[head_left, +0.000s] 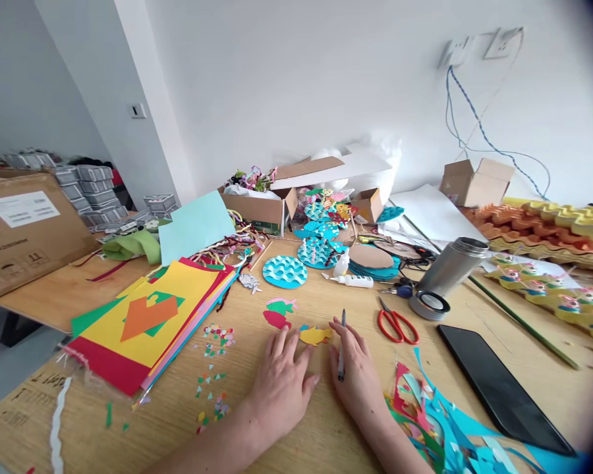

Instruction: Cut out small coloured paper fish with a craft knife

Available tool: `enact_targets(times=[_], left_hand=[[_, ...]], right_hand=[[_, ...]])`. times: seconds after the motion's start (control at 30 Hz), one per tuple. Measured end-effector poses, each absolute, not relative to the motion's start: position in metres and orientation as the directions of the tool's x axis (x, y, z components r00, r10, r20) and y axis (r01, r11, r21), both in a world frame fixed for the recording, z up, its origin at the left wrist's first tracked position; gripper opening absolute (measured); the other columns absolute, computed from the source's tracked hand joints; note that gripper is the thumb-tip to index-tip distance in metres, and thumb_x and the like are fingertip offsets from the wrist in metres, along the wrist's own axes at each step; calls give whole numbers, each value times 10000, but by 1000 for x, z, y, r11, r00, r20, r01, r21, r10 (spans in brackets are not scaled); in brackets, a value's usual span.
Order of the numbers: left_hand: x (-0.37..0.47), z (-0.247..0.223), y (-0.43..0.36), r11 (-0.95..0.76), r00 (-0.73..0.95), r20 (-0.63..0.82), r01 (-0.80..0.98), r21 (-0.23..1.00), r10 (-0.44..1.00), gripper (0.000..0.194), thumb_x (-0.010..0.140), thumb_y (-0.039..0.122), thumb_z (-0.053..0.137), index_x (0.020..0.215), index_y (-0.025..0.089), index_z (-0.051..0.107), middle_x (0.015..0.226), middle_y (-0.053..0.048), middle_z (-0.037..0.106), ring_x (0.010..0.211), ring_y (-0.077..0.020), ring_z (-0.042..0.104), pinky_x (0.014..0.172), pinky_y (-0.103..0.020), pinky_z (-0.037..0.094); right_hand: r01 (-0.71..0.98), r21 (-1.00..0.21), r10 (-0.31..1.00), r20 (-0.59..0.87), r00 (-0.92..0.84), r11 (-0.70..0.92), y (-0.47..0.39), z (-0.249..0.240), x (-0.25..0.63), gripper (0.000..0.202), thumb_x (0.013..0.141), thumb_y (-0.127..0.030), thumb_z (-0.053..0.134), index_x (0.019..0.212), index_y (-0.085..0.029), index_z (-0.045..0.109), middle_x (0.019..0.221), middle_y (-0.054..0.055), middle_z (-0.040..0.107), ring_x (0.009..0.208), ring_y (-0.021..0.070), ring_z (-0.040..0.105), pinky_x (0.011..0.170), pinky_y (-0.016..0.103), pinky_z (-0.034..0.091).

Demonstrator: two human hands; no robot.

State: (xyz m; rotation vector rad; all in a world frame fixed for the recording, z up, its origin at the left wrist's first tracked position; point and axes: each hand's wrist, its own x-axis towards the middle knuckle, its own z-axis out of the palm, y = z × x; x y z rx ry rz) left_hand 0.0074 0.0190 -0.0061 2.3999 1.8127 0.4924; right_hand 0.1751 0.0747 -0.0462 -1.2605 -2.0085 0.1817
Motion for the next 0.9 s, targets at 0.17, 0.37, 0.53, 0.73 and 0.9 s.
enact_targets(times=[0.17, 0.37, 0.53, 0.73, 0.9], left_hand=[[7, -11, 16, -285, 231, 209, 916, 283, 950, 416, 955, 420, 496, 1324, 238, 553, 1448, -114, 441, 1392, -335, 289, 1123, -535, 281], [8, -14, 16, -268, 203, 228, 912, 311, 952, 369, 954, 405, 497, 1275, 240, 576, 1474, -106, 393, 1402, -329, 255, 1134, -521, 268], [9, -15, 17, -257, 185, 236, 909, 326, 954, 361, 944, 398, 514, 1265, 245, 574, 1462, -91, 395, 1388, -329, 269, 1127, -532, 279], [10, -13, 16, -255, 181, 235, 906, 337, 955, 362, 940, 405, 523, 1255, 240, 587, 1449, -96, 413, 1385, -325, 272, 1127, -521, 277], [9, -12, 15, -261, 187, 231, 898, 353, 955, 362, 937, 395, 536, 1260, 237, 578, 1433, -101, 431, 1380, -319, 283, 1124, -513, 282]], right_hand=[[764, -430, 844, 464, -270, 481, 76, -48, 174, 338, 955, -165, 380, 1271, -156, 497, 1244, 154, 643, 1254, 335, 468, 965, 555, 474], [750, -474, 845, 491, -210, 462, 77, -47, 176, 264, 933, -185, 429, 1164, -176, 558, 1079, 141, 688, 1065, 295, 576, 889, 494, 513], [729, -483, 834, 507, -219, 485, 81, -50, 177, 271, 935, -208, 435, 1173, -172, 562, 1086, 144, 677, 1070, 302, 563, 884, 502, 509], [747, -487, 856, 472, -210, 452, 81, -49, 181, 289, 904, -141, 417, 1138, -154, 588, 1043, 140, 675, 995, 299, 567, 840, 480, 508], [716, -556, 880, 441, -178, 423, 80, -48, 183, 322, 869, -128, 419, 1132, -142, 605, 915, 122, 672, 907, 282, 590, 784, 446, 515]])
